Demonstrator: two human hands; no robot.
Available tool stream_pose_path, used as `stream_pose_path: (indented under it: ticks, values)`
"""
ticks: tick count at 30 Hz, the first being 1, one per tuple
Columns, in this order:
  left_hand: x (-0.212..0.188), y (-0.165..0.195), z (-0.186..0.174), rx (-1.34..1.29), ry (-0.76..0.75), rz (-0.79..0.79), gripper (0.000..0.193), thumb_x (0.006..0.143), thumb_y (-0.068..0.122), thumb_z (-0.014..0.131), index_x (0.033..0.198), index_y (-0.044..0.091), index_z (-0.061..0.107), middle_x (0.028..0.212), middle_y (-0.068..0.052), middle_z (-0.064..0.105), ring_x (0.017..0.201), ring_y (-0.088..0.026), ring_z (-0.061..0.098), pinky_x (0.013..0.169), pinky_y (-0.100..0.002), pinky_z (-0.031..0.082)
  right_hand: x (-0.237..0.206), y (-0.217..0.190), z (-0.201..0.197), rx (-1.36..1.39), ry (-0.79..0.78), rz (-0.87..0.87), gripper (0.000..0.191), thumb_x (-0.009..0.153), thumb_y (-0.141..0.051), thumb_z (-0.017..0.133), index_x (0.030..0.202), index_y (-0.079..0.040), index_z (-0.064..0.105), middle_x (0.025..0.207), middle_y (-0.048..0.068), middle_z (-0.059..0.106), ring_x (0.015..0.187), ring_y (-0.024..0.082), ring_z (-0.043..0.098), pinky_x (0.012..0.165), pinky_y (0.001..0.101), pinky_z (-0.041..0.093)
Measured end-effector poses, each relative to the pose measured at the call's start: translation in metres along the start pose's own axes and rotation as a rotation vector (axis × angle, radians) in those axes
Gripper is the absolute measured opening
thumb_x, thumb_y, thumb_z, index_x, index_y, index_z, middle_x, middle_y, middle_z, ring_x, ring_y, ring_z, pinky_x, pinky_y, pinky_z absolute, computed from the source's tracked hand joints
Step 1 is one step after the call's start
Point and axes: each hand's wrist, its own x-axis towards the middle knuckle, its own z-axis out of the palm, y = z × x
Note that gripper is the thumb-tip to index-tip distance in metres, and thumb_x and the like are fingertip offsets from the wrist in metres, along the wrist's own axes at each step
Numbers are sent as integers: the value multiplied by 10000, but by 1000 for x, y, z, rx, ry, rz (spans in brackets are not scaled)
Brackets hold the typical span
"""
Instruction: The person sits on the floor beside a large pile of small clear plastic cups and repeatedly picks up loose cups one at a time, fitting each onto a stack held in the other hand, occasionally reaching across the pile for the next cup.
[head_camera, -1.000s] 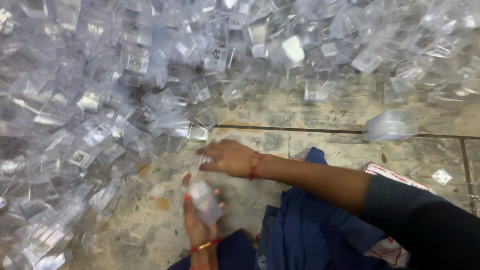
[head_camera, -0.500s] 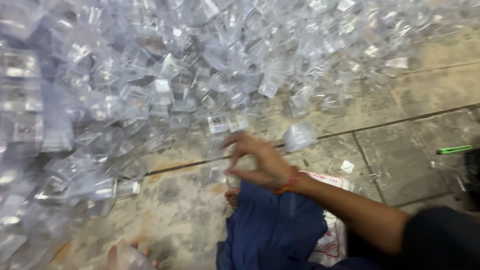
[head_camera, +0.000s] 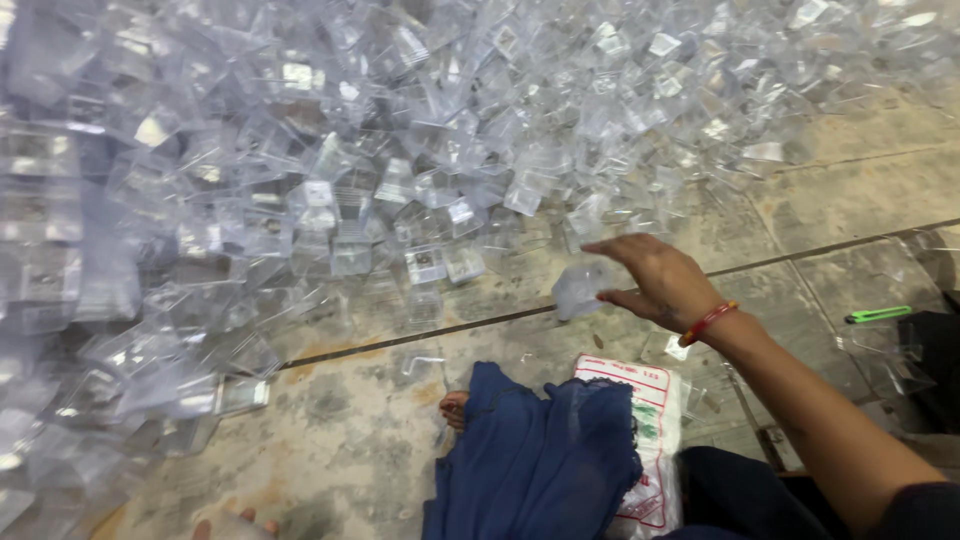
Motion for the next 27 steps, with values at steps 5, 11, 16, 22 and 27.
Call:
stream_pose_path:
  ticks: [5, 11, 16, 22, 27]
  values:
    - [0, 3, -9, -27, -105, -37, 651, 959, 456, 639, 1522, 167, 487, 1291, -224, 608, 1043, -380, 651, 653, -528, 547, 10, -28, 21, 121, 271, -194, 636, 812, -349, 793, 1351, -71, 600, 1296, 161, 656, 1179, 353, 631, 980, 461, 519]
    - [-7, 4, -29, -30, -347, -143, 648, 938, 440, 659, 1501, 169, 491, 1281, -224, 604, 1053, -398, 647, 647, -549, 538, 59, -90, 116, 246, -40, -672, 325, 847, -193, 739, 1171, -186, 718, 1182, 55, 719, 1024, 257, 722, 800, 384, 601]
    - [-50, -3, -47, 83, -569, -100, 646, 921, 427, 676, 1485, 170, 494, 1273, -224, 602, 1062, -412, 644, 641, -567, 530, 100, -130, 189, 226, -146, -639, 122, 940, -206, 722, 1031, -129, 747, 980, 73, 751, 868, 266, 739, 695, 387, 587]
    - [-106, -11, -9, 678, -648, 218, 690, 865, 250, 685, 1515, 147, 478, 1105, -190, 749, 899, -280, 734, 667, -451, 616, 105, -174, 197, 1056, -395, -102, 276, 983, -334, 622, 1139, -145, 748, 928, 57, 794, 724, 189, 776, 648, 311, 636]
    - [-128, -8, 13, 840, -827, 476, 836, 844, 228, 758, 1587, 115, 393, 1112, -170, 789, 1038, -213, 715, 941, -350, 529, 87, -210, 186, 573, -556, -427, 300, 1017, -354, 574, 1163, -171, 761, 756, 52, 766, 679, 157, 749, 705, 336, 583]
